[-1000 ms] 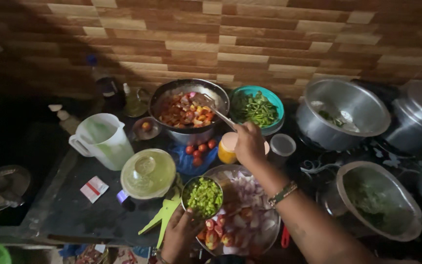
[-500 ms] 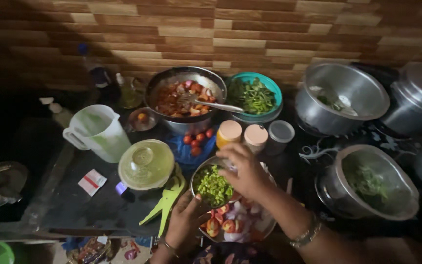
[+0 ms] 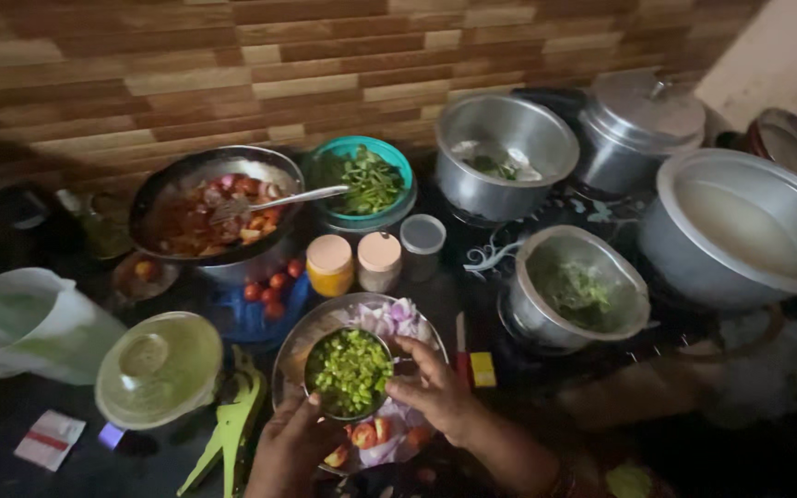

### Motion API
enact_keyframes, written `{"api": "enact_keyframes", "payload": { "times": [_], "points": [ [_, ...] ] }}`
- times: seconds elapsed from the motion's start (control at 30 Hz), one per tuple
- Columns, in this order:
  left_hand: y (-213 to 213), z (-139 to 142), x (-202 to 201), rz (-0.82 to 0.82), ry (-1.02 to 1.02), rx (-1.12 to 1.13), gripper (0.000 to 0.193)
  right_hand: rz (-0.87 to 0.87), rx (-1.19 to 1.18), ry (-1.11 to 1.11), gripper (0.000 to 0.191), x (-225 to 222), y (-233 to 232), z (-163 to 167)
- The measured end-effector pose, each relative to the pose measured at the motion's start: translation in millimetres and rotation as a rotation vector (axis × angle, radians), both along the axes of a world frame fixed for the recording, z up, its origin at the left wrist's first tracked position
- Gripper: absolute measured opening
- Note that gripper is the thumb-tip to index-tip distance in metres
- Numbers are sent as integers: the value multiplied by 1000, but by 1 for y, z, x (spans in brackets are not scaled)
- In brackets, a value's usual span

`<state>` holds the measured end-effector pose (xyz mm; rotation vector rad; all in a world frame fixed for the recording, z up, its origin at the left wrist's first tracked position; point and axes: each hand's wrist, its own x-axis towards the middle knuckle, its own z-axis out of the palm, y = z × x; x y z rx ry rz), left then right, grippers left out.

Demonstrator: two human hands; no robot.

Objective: The person prepares a dish at a kitchen counter. They pour contents from a plastic jar into a pot, add chopped greens and other vegetables from bowls into cooking pots, transfer chopped tomatoes and onions by hand, and use a spatula to add a yellow paste from a jar into a pot.

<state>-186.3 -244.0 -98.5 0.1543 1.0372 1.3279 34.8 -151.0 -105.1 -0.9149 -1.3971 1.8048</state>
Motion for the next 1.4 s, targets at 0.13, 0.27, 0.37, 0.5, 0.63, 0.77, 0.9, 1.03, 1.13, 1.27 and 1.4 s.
{"api": "enact_keyframes", "payload": {
  "times": [0.13, 0.27, 0.37, 0.5, 0.63, 0.77, 0.9, 1.03, 1.13, 1.27, 1.4],
  "points": [
    [1, -9, 1, 30, 29, 26, 45, -31, 35, -193, 66, 14, -5, -29],
    [0, -9, -5, 122, 89, 17, 43, -114, 264, -450, 59, 51, 6, -61],
    [-4, -5, -14, 204, 137, -13, 40, -280, 396, -428, 54, 71, 26, -84],
    [-5, -9, -25, 262, 119, -17, 38, -298, 537, -607, 58, 82, 45, -98],
    [-10, -27, -34, 355, 42, 37, 35, -220, 878, -658, 64, 64, 69, -85],
    [-21, -45, -41, 361, 19, 122, 34, -45, 871, -692, 49, 26, 77, -58],
    [-33, -50, -47, 374, 36, 91, 33, 161, 938, -843, 24, -9, 56, -41],
    [-43, -44, -51, 378, 53, 122, 34, 215, 1002, -964, 21, -23, 34, -40],
    [-50, -37, -53, 427, 67, 65, 36, 235, 979, -1061, 19, -27, 31, -41],
    [-63, -37, -56, 470, 75, -4, 37, 106, 1005, -892, 28, -27, 29, -40],
    [-77, -44, -60, 394, 266, 103, 37, 170, 922, -728, 46, -27, 17, -39]
  ]
}}
